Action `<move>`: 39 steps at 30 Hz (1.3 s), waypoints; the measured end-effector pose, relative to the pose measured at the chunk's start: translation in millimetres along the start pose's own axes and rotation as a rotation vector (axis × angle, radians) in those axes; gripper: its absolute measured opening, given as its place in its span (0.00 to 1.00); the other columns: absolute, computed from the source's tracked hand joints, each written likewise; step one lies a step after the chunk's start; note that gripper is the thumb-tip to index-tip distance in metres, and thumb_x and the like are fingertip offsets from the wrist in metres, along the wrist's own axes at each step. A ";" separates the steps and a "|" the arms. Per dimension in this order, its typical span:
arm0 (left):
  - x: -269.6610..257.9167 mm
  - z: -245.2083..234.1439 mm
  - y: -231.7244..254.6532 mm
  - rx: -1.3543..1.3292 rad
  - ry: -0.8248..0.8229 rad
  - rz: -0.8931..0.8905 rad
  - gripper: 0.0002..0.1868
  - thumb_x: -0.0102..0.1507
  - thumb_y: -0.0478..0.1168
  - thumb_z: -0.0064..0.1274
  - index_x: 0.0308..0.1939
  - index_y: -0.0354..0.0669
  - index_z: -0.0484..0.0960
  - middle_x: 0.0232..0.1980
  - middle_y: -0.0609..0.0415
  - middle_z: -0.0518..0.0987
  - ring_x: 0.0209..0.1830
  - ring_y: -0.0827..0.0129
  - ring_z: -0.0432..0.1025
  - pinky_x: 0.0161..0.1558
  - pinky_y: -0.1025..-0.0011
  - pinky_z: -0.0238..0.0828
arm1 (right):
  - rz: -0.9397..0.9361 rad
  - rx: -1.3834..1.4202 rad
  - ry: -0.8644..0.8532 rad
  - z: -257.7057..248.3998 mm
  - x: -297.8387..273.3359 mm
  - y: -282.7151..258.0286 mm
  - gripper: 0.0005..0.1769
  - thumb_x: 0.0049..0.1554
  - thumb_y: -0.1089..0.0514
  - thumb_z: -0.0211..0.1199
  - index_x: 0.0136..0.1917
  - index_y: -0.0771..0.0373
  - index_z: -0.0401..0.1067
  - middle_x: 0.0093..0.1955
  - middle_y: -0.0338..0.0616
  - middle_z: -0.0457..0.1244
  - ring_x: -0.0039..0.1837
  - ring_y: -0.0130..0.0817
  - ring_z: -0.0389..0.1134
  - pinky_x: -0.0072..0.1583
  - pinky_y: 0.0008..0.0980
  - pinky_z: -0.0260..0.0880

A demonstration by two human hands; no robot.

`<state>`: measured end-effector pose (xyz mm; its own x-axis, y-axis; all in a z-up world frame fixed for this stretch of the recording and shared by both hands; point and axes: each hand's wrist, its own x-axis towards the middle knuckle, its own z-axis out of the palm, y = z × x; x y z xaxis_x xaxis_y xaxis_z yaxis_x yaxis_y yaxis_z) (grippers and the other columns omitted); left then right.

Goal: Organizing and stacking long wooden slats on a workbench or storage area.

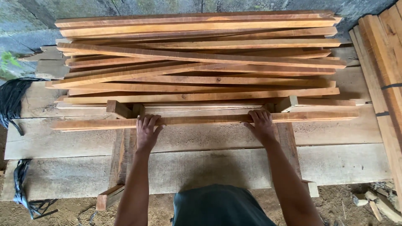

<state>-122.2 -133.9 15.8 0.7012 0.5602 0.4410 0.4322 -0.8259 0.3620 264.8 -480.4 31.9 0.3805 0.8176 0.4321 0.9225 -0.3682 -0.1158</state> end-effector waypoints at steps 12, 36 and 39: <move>10.8 14.1 -8.5 0.197 -0.089 0.131 0.32 0.58 0.70 0.58 0.55 0.57 0.76 0.48 0.58 0.76 0.52 0.61 0.72 0.63 0.53 0.61 | 0.064 -0.035 -0.174 -12.0 9.8 -11.5 0.32 0.51 0.28 0.67 0.58 0.48 0.70 0.52 0.42 0.68 0.59 0.41 0.69 0.67 0.47 0.60; 37.0 4.9 -36.2 0.327 -0.546 0.205 0.25 0.63 0.64 0.51 0.56 0.57 0.72 0.48 0.59 0.77 0.53 0.62 0.76 0.65 0.55 0.67 | -0.145 -0.125 -0.518 -5.7 21.5 29.1 0.28 0.57 0.33 0.60 0.62 0.51 0.68 0.57 0.42 0.68 0.62 0.43 0.71 0.65 0.46 0.66; 29.3 29.4 -56.8 0.399 -0.480 0.230 0.29 0.57 0.63 0.59 0.55 0.60 0.70 0.52 0.65 0.72 0.55 0.68 0.74 0.64 0.58 0.69 | -0.141 -0.035 -0.349 13.4 16.5 38.3 0.34 0.54 0.29 0.62 0.62 0.53 0.65 0.54 0.44 0.62 0.58 0.46 0.68 0.60 0.47 0.68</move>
<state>-109.6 -72.5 -16.0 0.9354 0.3528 0.0223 0.3534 -0.9329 -0.0696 307.3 -475.1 22.7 0.2548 0.9607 0.1104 0.9669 -0.2515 -0.0434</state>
